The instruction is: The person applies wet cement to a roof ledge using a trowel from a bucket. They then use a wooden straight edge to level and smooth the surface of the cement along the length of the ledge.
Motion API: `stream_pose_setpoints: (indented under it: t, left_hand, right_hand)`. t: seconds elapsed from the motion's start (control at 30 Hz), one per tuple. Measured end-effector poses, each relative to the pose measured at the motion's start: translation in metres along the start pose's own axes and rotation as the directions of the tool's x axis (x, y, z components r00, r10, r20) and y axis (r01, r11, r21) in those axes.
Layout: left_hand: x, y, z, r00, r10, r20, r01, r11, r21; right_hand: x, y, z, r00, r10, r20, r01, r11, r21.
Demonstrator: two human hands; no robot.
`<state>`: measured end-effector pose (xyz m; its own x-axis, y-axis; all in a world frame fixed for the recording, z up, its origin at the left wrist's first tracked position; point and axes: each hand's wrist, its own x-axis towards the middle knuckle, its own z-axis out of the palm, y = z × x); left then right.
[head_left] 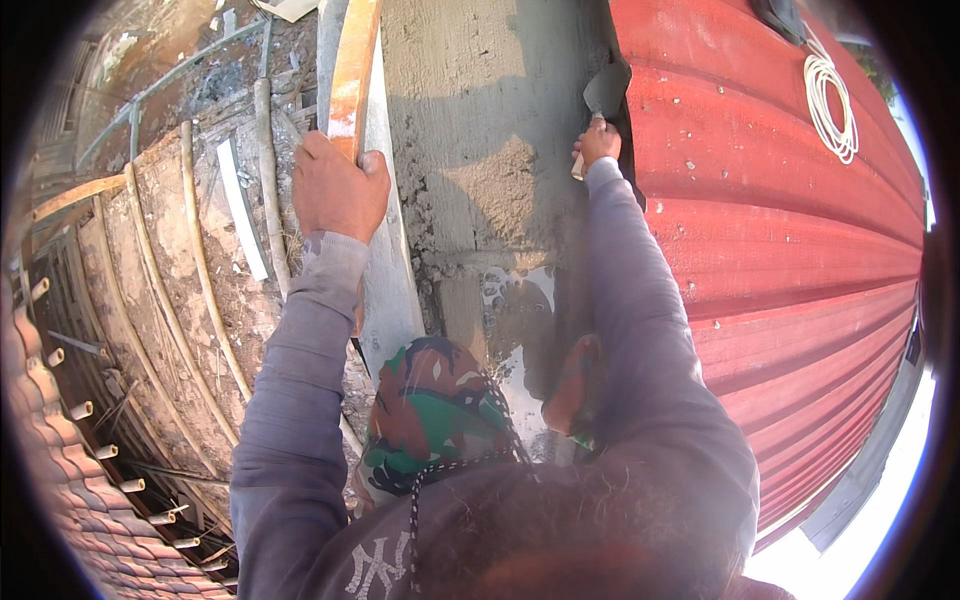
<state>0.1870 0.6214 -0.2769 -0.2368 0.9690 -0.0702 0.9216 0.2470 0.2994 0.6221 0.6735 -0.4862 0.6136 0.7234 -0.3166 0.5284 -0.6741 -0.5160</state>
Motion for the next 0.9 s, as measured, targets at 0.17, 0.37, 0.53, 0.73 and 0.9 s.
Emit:
stream_pose_setpoints:
  t: [0.17,0.37,0.53,0.73,0.9]
  left_hand:
    - [0.001,0.001,-0.004,0.999,0.01,-0.039,-0.01,1.0,-0.009]
    - [0.002,0.01,0.002,1.0,0.006,-0.017,-0.007,0.999,-0.032]
    - [-0.001,-0.003,-0.002,0.997,0.005,-0.081,-0.005,1.0,0.008]
    - [0.002,0.011,0.008,0.994,0.086,-0.067,-0.09,0.994,-0.056]
    - [0.0,0.0,0.001,0.995,0.033,-0.089,-0.033,0.999,0.006]
  right_hand:
    - [0.025,-0.062,0.022,0.874,0.393,0.285,-0.467,0.517,0.717]
    - [0.104,-0.053,0.034,0.932,-0.082,0.353,0.009,0.979,0.202]
    - [0.06,-0.106,0.036,0.955,0.177,0.237,-0.231,0.947,0.224]
    - [0.143,0.022,0.013,0.961,-0.124,0.248,0.196,0.935,-0.295]
    - [0.035,-0.012,0.024,0.889,0.289,0.354,-0.44,0.751,0.492]
